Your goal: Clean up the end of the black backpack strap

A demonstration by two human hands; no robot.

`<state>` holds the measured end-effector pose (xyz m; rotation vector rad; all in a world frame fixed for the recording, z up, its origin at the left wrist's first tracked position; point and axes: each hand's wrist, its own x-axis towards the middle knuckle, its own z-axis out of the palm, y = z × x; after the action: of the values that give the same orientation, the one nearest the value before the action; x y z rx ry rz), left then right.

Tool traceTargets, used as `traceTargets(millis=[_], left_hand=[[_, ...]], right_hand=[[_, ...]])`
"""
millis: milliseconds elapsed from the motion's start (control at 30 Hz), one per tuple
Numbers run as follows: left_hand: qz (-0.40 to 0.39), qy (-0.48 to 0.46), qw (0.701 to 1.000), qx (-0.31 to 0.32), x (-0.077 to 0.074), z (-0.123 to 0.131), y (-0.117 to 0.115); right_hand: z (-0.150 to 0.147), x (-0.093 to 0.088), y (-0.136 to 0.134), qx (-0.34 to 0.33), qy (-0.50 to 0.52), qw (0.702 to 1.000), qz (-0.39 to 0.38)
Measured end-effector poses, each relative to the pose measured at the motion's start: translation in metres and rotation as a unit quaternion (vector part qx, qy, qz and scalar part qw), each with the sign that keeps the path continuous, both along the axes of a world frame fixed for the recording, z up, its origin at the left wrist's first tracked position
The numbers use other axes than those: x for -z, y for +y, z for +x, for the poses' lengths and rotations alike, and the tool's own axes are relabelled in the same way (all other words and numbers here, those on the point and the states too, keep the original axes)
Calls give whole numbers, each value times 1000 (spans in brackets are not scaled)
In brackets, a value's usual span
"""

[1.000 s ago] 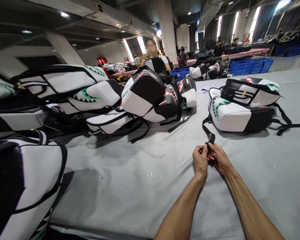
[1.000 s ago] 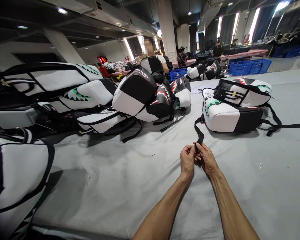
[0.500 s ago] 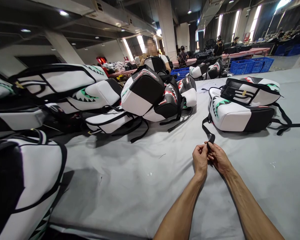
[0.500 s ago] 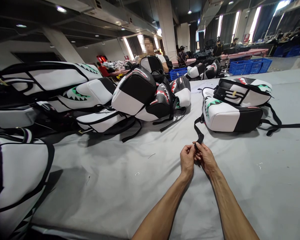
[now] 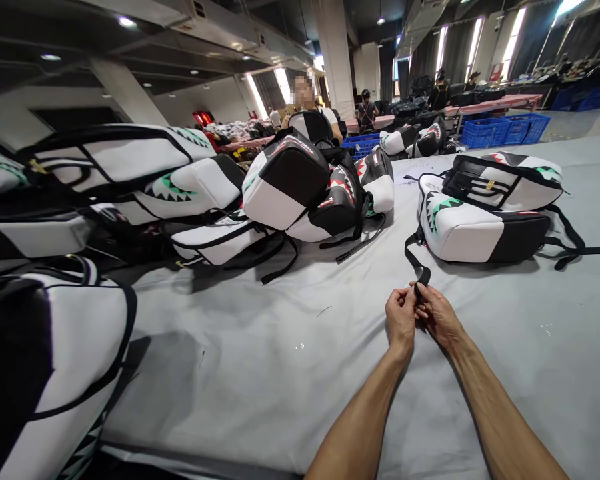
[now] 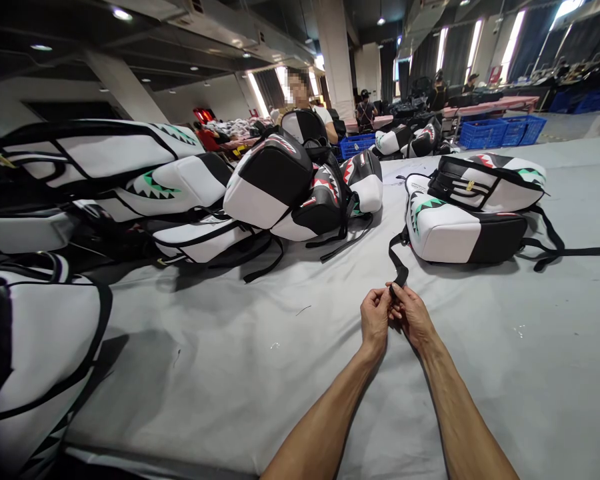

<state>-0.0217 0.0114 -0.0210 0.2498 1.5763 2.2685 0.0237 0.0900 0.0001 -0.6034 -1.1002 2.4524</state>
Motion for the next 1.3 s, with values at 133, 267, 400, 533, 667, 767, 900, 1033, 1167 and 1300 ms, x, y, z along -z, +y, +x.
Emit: traceTargets(millis=[133,267,400,533,667,767,900,1033,1167,1300], left_hand=[[2,3,1000,-1,1,0,1],[-1,8,1000,-10,0,0,1],[5,0,1000,-8,-1,0,1],[-1,6,1000,-11,-1,0,1],[-8,11,1000,-7,-1,0,-1],[-1,6,1000,2,-1,1,-1],[3,4,1000,-9,-4,3,-1],[16,-12,1000,-4,-7,4,-1],[18,-22,1000,-10,-12,6,-2],[22,-26,999,-8,-13,6,-2]], right_hand=[[0,2,1,0,2,1000,1],[0,2,1,2,5,1000,5],[-1,1,0,2,3,1000,6],[0,0,-1,1,0,1000,7],[0,4,0,-1,6,1000,0],[-1,6,1,1,8,1000,-4],[-1,4,1,4,5,1000,-1],[-1,3,0,8,3,1000,-1],[-1,4,0,12,14,1000,2],[-2,2,0,11,9,1000,10]])
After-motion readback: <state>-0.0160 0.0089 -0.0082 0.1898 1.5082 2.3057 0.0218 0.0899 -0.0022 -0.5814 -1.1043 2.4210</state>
